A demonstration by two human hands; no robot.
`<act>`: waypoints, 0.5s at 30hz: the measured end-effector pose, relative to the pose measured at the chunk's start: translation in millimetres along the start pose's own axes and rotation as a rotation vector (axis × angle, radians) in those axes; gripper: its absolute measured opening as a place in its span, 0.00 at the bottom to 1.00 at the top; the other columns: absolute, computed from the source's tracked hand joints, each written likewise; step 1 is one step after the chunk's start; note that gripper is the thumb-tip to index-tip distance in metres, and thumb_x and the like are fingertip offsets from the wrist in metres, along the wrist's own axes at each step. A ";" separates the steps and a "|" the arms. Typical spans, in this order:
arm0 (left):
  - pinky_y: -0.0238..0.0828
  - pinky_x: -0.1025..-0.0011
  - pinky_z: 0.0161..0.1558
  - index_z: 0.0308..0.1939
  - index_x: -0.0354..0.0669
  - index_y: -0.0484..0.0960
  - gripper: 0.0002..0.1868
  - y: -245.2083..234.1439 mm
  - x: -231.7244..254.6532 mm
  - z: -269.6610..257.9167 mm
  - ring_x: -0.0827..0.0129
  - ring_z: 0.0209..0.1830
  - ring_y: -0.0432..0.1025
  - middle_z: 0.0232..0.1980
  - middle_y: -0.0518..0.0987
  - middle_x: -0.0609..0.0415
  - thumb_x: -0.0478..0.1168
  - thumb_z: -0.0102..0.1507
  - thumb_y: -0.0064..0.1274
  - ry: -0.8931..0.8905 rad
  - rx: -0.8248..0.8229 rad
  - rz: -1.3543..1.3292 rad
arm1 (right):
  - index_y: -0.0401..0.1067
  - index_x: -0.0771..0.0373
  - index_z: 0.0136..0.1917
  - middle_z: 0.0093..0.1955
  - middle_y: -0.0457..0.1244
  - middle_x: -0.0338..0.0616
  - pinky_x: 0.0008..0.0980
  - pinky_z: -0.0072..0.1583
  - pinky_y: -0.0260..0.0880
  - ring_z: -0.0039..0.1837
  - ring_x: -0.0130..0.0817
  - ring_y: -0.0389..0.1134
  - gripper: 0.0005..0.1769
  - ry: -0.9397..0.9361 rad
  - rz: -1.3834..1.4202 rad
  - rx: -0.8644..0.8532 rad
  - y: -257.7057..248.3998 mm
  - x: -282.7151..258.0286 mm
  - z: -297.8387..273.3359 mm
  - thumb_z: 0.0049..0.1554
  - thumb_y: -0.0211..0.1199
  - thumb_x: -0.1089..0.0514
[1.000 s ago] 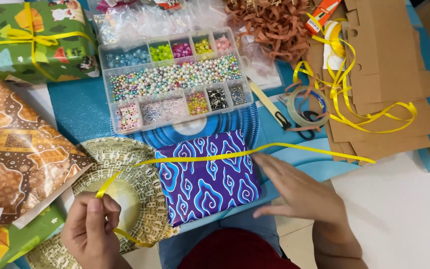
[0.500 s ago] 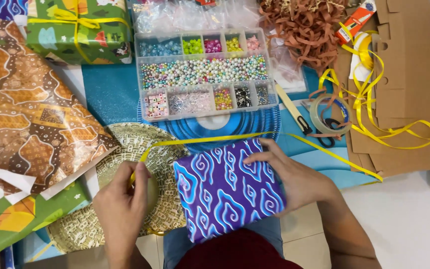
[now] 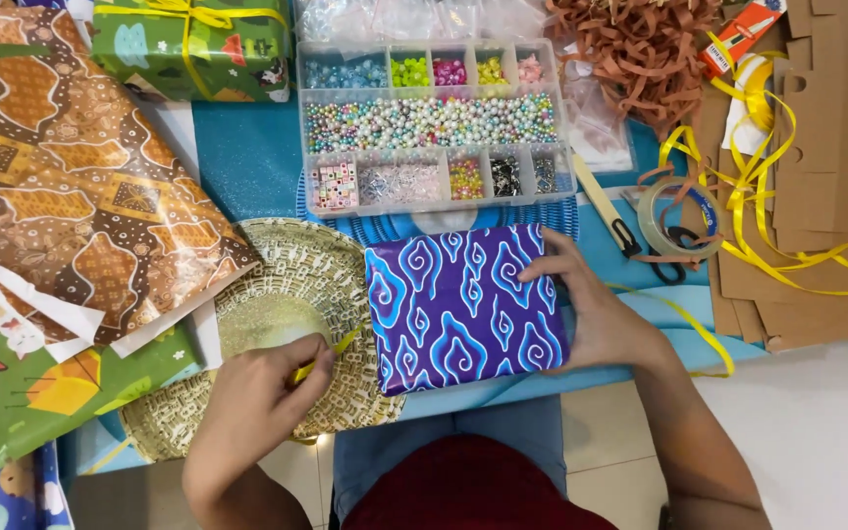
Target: Measuring, cutting, and tying a yellow ribbon around a small patterned gift box.
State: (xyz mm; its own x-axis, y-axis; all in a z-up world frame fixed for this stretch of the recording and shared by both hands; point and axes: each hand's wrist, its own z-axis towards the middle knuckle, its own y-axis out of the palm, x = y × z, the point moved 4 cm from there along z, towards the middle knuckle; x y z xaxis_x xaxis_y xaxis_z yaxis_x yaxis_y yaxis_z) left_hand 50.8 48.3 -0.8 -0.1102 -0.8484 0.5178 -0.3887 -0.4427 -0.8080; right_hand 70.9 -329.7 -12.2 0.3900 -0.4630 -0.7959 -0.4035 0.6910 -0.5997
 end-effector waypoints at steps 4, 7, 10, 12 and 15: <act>0.59 0.71 0.38 0.26 0.49 0.74 0.18 -25.8 28.9 -12.0 0.73 0.32 0.62 0.28 0.67 0.61 0.45 0.71 0.44 0.385 0.103 -0.499 | 0.46 0.41 0.73 0.83 0.33 0.54 0.63 0.77 0.53 0.88 0.59 0.26 0.59 0.073 0.039 -0.161 17.5 9.6 2.7 0.41 0.84 0.46; 0.66 0.68 0.56 0.30 0.49 0.80 0.16 -31.8 50.8 -8.0 0.71 0.52 0.72 0.46 0.78 0.58 0.43 0.71 0.43 0.510 0.230 -0.664 | 0.45 0.43 0.73 0.82 0.36 0.50 0.64 0.78 0.52 0.88 0.58 0.25 0.59 0.036 0.021 -0.195 31.5 4.5 -2.1 0.41 0.85 0.46; 0.66 0.65 0.57 0.36 0.51 0.83 0.17 -39.1 82.3 0.2 0.71 0.52 0.77 0.49 0.84 0.58 0.47 0.72 0.38 0.584 0.197 -0.620 | 0.45 0.42 0.74 0.82 0.33 0.55 0.61 0.77 0.54 0.87 0.58 0.30 0.60 0.023 0.046 -0.172 38.1 0.2 -2.3 0.41 0.84 0.45; 0.66 0.65 0.54 0.41 0.50 0.84 0.20 -39.7 100.2 2.9 0.68 0.51 0.79 0.48 0.85 0.59 0.49 0.73 0.35 0.636 0.118 -0.601 | 0.45 0.41 0.75 0.83 0.31 0.58 0.58 0.77 0.55 0.86 0.58 0.35 0.61 0.035 0.058 -0.145 38.7 -4.8 -3.9 0.41 0.84 0.44; 0.56 0.64 0.52 0.49 0.46 0.84 0.37 -31.4 107.0 8.6 0.64 0.52 0.77 0.52 0.85 0.56 0.55 0.74 0.14 0.571 0.097 -0.499 | 0.34 0.47 0.81 0.87 0.24 0.57 0.61 0.80 0.38 0.88 0.55 0.22 0.71 0.145 0.101 -0.161 30.9 -15.3 -7.3 0.41 0.83 0.43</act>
State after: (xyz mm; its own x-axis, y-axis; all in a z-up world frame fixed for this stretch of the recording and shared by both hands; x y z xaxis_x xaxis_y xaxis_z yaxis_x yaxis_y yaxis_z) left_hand 59.1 -31.1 77.6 -0.4087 -0.2713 0.8714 -0.4375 -0.7797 -0.4479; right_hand 46.4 -305.3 -19.2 0.2228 -0.4786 -0.8493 -0.5658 0.6460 -0.5124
